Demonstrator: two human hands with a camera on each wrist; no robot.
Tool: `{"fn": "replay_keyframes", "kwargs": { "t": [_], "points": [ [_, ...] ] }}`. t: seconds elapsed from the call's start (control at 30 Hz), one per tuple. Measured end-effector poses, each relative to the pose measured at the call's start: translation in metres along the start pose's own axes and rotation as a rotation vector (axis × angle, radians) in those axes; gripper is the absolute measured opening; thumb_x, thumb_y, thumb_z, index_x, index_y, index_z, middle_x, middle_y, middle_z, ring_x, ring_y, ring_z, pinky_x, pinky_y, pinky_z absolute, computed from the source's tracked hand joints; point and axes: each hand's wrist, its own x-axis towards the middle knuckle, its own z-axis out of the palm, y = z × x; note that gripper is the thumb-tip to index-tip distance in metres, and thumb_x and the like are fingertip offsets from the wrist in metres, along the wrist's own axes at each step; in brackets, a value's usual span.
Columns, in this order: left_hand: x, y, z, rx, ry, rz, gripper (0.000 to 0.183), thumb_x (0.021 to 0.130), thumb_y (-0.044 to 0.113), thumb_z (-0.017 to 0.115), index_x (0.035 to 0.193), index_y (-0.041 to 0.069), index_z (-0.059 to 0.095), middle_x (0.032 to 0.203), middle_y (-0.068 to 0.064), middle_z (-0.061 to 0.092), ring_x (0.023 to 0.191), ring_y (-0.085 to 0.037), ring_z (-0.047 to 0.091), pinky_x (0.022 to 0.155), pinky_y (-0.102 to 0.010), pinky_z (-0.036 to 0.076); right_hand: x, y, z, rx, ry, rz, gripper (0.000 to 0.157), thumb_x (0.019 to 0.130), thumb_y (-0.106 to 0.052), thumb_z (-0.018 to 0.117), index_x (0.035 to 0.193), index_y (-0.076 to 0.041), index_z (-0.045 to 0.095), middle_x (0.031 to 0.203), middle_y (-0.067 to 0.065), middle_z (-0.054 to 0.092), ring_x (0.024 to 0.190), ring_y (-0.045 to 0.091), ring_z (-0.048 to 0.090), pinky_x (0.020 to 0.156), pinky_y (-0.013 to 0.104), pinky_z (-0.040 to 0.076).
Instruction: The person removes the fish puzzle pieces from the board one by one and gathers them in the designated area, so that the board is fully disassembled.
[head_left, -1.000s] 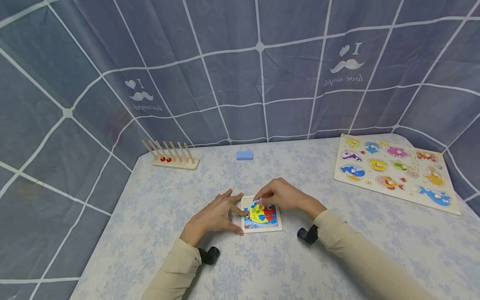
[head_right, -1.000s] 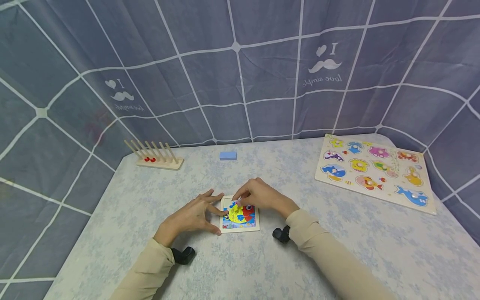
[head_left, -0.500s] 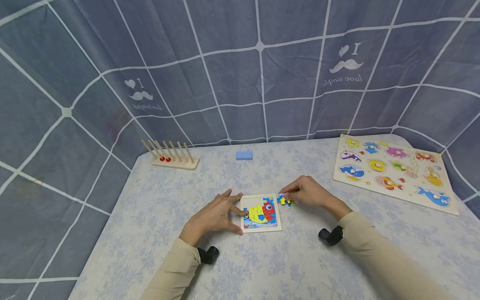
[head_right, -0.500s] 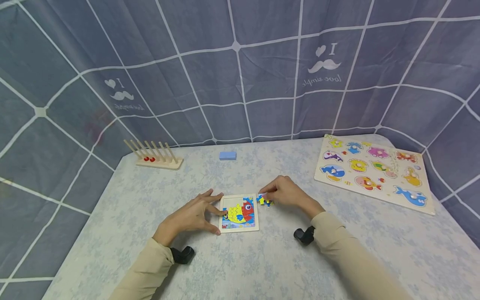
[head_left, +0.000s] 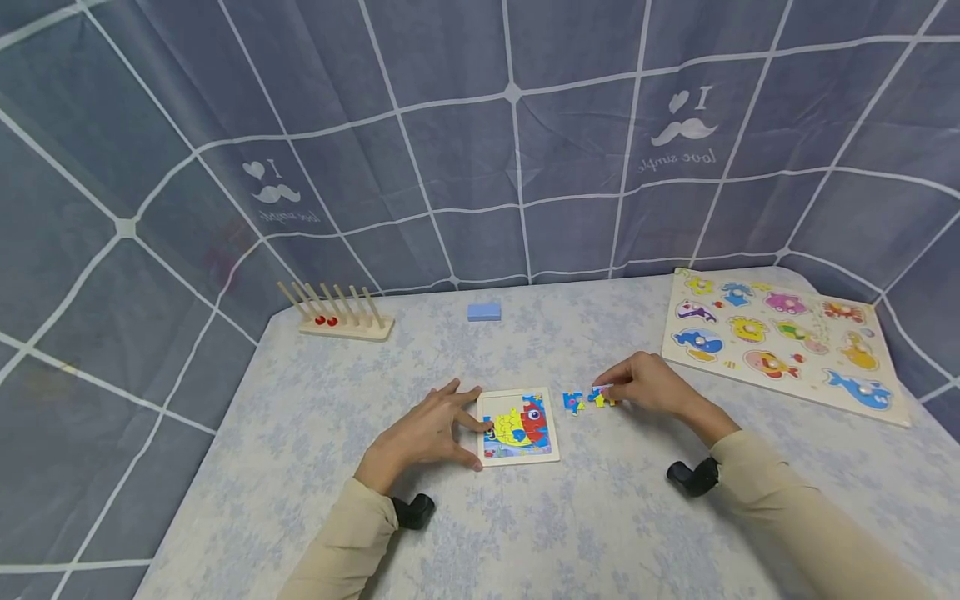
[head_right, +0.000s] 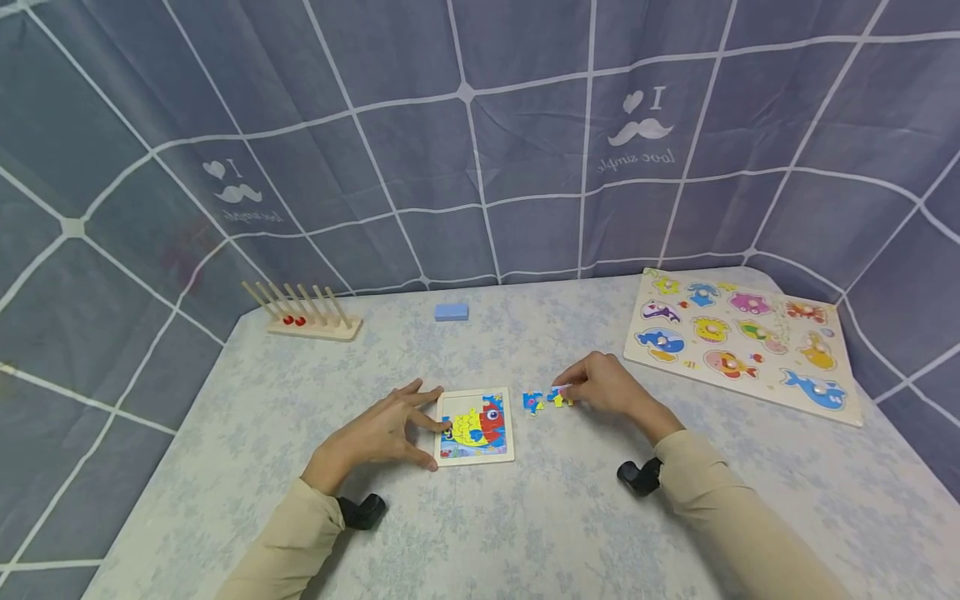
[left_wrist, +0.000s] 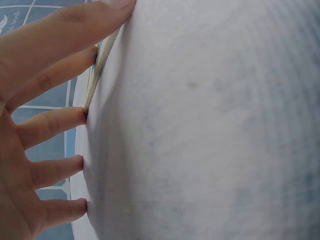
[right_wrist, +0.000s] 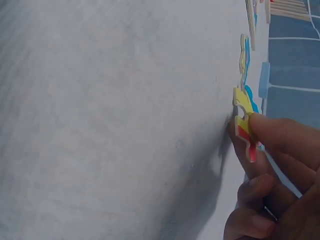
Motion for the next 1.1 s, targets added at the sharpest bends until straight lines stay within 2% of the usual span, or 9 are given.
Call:
{"fn": "replay_keyframes", "kwargs": {
  "t": [0.3, 0.6, 1.1],
  "points": [
    [0.0002, -0.0012, 0.001, -0.003, 0.003, 0.003, 0.06, 0.066, 0.038, 0.091, 0.119, 0.019, 0.073, 0.152, -0.011, 0.041, 0.145, -0.044, 0.018, 0.112, -0.067, 0.018, 0.0025, -0.0026, 0.0029, -0.059, 0.07, 0.012, 0.013, 0.084, -0.008, 0.073, 0.095, -0.005, 0.079, 0.08, -0.002, 0.072, 0.068, 0.011, 0.055, 0.059, 0.028, 0.042],
    [0.0002, -0.0001, 0.0004, -0.004, 0.004, 0.003, 0.059, 0.066, 0.037, 0.091, 0.12, 0.019, 0.073, 0.152, -0.011, 0.041, 0.146, -0.044, 0.018, 0.112, -0.066, 0.017, 0.0028, -0.0008, 0.0047, -0.039, 0.063, 0.062, 0.007, 0.083, -0.014, 0.078, 0.084, -0.008, 0.074, 0.065, -0.004, 0.068, 0.063, 0.012, 0.056, 0.059, 0.028, 0.042],
    [-0.0003, -0.0015, -0.0001, 0.01, 0.004, 0.011, 0.059, 0.066, 0.038, 0.091, 0.12, 0.019, 0.073, 0.152, -0.012, 0.042, 0.145, -0.045, 0.019, 0.111, -0.067, 0.019, 0.0048, -0.0022, 0.0062, -0.045, 0.061, 0.044, 0.003, 0.083, -0.009, 0.077, 0.085, -0.007, 0.075, 0.07, -0.004, 0.068, 0.063, 0.012, 0.055, 0.058, 0.027, 0.043]
  ]
}}
